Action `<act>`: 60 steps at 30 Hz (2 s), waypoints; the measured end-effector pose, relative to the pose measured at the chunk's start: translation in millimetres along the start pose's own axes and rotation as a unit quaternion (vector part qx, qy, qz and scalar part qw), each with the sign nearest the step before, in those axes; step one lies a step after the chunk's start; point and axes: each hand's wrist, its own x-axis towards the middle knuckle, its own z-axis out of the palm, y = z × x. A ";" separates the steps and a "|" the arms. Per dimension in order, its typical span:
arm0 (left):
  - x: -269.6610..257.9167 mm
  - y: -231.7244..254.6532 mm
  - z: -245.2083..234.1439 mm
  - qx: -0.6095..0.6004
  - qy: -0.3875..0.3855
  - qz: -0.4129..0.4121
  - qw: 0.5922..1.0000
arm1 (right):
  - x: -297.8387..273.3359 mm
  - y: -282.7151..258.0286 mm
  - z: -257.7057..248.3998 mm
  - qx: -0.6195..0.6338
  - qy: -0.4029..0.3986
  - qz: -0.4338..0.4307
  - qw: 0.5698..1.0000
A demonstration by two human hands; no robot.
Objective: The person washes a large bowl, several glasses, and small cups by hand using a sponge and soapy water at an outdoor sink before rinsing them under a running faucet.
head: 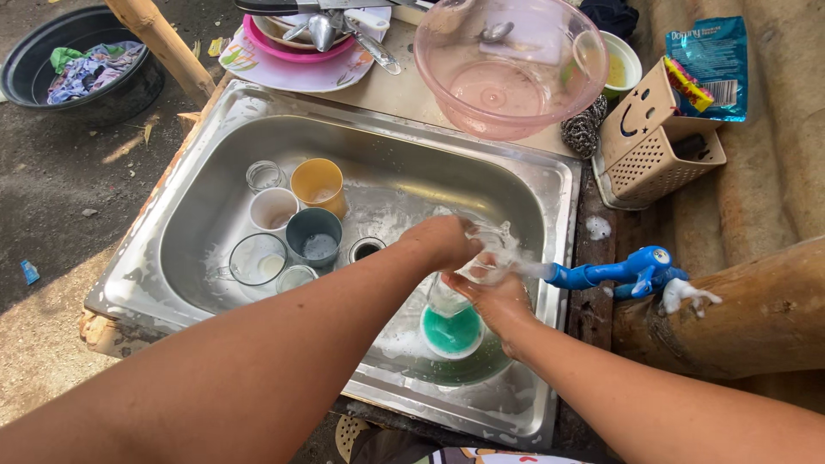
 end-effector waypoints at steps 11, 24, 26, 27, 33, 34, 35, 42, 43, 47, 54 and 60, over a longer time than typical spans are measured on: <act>42.3 -39.2 31.8 -0.157 -0.123 0.094 0.975 | 0.9 -1.7 -17.5 0.347 -0.135 0.253 0.893; 21.4 -5.4 50.4 -0.641 -0.106 -0.013 0.760 | 37.4 13.4 -26.8 0.502 -0.091 0.375 0.774; 14.7 12.6 56.2 -0.595 -0.002 -0.052 0.802 | 40.9 12.3 -26.5 0.503 -0.052 0.402 0.763; 7.2 24.2 59.2 -0.527 0.066 -0.070 0.844 | 42.5 10.9 -26.4 0.503 -0.032 0.415 0.757; -18.0 22.5 57.3 -0.384 0.183 -0.169 0.889 | 47.3 1.4 -32.5 0.388 -0.123 0.328 0.852; -12.9 15.5 59.0 -0.439 0.164 -0.235 0.851 | 46.5 0.9 -31.6 0.354 -0.127 0.302 0.876; -7.1 4.5 60.3 -0.587 0.132 -0.295 0.743 | 44.7 1.5 -28.2 0.319 -0.130 0.274 0.898; -13.2 -51.7 80.8 -0.719 0.012 -0.328 0.612 | 19.0 1.3 -24.3 0.216 -0.101 0.146 0.960; -18.0 -54.3 79.3 -0.714 0.012 -0.316 0.625 | 14.2 -0.1 -25.4 0.222 -0.114 0.141 0.958; -27.6 -62.1 69.0 -0.697 -0.009 -0.266 0.666 | -0.2 -8.3 -29.9 0.251 -0.139 0.127 0.950; -28.1 -59.0 72.0 -0.694 -0.014 -0.276 0.665 | -5.4 -24.1 -32.0 0.277 -0.129 0.116 0.945; -33.2 -59.2 67.6 -0.634 0.036 -0.283 0.719 | -4.5 -9.6 -41.2 0.292 -0.136 0.150 0.935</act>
